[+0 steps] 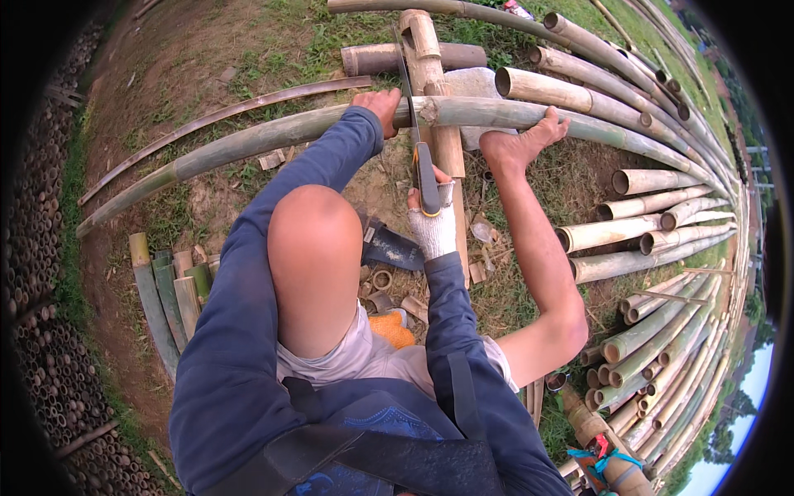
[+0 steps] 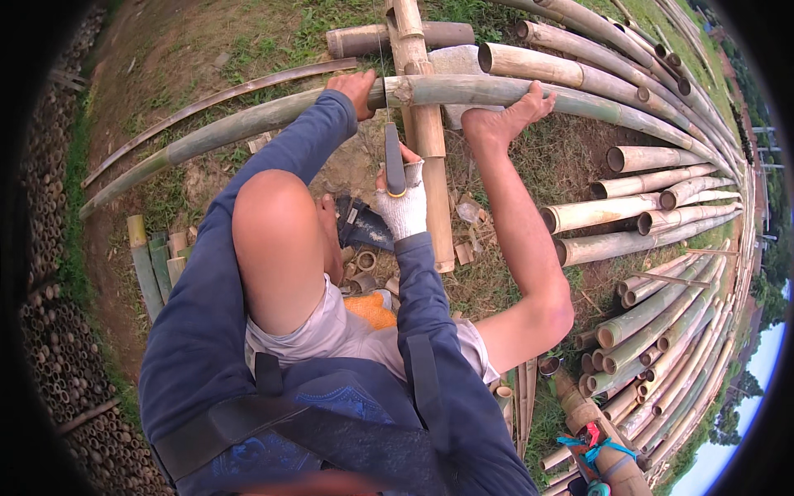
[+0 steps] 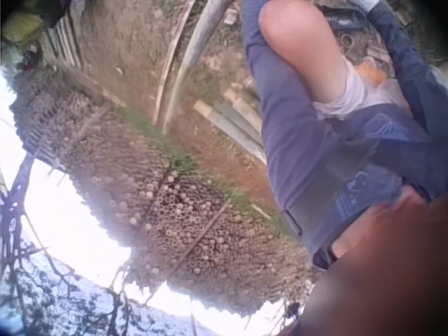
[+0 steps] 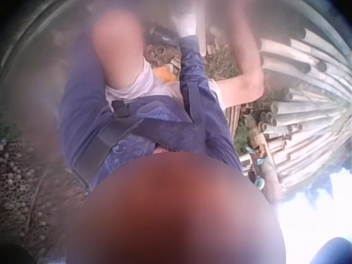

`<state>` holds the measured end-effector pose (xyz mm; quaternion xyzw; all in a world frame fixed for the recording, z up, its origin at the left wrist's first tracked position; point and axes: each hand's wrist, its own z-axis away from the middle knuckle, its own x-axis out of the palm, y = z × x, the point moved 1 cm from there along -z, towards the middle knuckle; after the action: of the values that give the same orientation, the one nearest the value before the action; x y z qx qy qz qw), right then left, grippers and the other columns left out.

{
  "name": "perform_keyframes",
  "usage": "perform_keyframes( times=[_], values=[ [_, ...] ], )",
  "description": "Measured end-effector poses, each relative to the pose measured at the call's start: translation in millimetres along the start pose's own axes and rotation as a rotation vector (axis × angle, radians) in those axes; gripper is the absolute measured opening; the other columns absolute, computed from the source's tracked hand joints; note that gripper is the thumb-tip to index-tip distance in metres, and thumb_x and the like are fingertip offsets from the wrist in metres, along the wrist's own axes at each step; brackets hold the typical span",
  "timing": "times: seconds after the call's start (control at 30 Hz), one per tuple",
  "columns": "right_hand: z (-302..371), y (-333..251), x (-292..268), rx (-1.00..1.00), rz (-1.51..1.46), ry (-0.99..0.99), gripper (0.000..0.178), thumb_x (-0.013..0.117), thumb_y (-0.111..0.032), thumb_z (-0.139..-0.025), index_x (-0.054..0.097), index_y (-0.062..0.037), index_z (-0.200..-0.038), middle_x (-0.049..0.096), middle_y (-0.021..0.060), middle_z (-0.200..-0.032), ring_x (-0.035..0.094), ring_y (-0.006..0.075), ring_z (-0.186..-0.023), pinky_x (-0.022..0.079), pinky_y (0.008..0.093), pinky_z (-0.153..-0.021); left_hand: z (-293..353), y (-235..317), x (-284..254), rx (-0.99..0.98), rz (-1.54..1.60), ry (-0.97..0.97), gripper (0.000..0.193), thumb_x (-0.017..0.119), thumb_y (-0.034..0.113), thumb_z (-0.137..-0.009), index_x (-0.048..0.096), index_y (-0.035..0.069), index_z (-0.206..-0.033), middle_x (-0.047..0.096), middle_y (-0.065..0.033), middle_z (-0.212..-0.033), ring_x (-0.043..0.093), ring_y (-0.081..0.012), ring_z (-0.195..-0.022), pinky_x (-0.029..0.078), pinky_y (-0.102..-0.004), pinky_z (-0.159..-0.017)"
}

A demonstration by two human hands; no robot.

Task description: The person sits on the ground and uses a hand saw to cut long bamboo poles into shorter sections. They repeatedly position each pole, saw through it, and move the cut pieces aside.

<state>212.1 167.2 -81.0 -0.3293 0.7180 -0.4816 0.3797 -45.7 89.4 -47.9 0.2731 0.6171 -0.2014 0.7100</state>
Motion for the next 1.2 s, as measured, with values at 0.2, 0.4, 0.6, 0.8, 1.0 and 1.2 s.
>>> perform_keyframes(
  times=[0.2,0.4,0.6,0.8,1.0,1.2],
  values=[
    [139.1,-81.6,-57.9,-0.004,-0.056,-0.009,0.059,0.065,0.004,-0.095,0.047,-0.0067,-0.149,0.061,0.0161,-0.139,0.066,0.0176,-0.111,0.056,0.0306,-0.093,-1.8,-2.3,2.6,0.022,0.016,-0.011,0.071,0.092,0.036,-0.076,0.055,0.006,-0.129,0.072,-0.0187,-0.122,0.071,-0.0391,-0.115,0.057,-0.0506,-0.1],
    [66.3,-37.5,-29.9,-0.074,0.01,-0.023,0.057,0.066,0.001,-0.093,0.048,-0.0042,-0.147,0.061,0.0163,-0.138,0.064,0.0249,-0.12,0.053,0.0347,-0.101,-1.9,-4.3,5.8,0.033,0.006,-0.007,0.071,0.092,0.036,-0.076,0.055,0.006,-0.129,0.072,-0.0184,-0.123,0.071,-0.0389,-0.115,0.057,-0.0494,-0.1],
    [-7.7,0.2,9.6,0.001,0.027,0.012,0.057,0.068,-0.003,-0.094,0.05,-0.0037,-0.147,0.065,0.0131,-0.128,0.068,0.0231,-0.104,0.055,0.0351,-0.094,-1.4,-2.4,0.2,0.027,-0.019,-0.016,0.072,0.091,0.038,-0.075,0.055,0.006,-0.129,0.072,-0.0182,-0.123,0.07,-0.0391,-0.115,0.056,-0.0493,-0.1],
    [179.2,-58.9,-60.9,0.292,-0.161,0.0,0.059,0.068,-0.002,-0.093,0.047,-0.0034,-0.149,0.063,0.0122,-0.128,0.065,0.0148,-0.101,0.055,0.0295,-0.093,-3.9,-5.1,3.2,0.043,-0.005,-0.011,0.074,0.09,0.039,-0.075,0.056,0.007,-0.132,0.072,-0.0179,-0.125,0.071,-0.0376,-0.116,0.056,-0.0485,-0.1],
    [58.1,-21.1,-22.8,0.095,0.08,0.024,0.058,0.067,-0.001,-0.094,0.048,-0.0026,-0.149,0.063,0.0104,-0.128,0.063,0.0154,-0.105,0.052,0.0306,-0.099,-1.5,-2.2,-3.8,0.017,-0.003,-0.033,0.073,0.091,0.038,-0.074,0.058,0.007,-0.131,0.073,-0.0184,-0.124,0.071,-0.0379,-0.115,0.056,-0.048,-0.099],
    [12.0,2.0,6.3,0.083,-0.119,0.007,0.061,0.071,0.003,-0.087,0.052,-0.0018,-0.145,0.063,0.0137,-0.136,0.064,0.0188,-0.115,0.052,0.0305,-0.1,1.0,1.6,-11.5,0.002,-0.001,-0.03,0.074,0.09,0.037,-0.073,0.058,0.009,-0.133,0.075,-0.0187,-0.12,0.072,-0.039,-0.113,0.056,-0.0489,-0.099]
  ],
)
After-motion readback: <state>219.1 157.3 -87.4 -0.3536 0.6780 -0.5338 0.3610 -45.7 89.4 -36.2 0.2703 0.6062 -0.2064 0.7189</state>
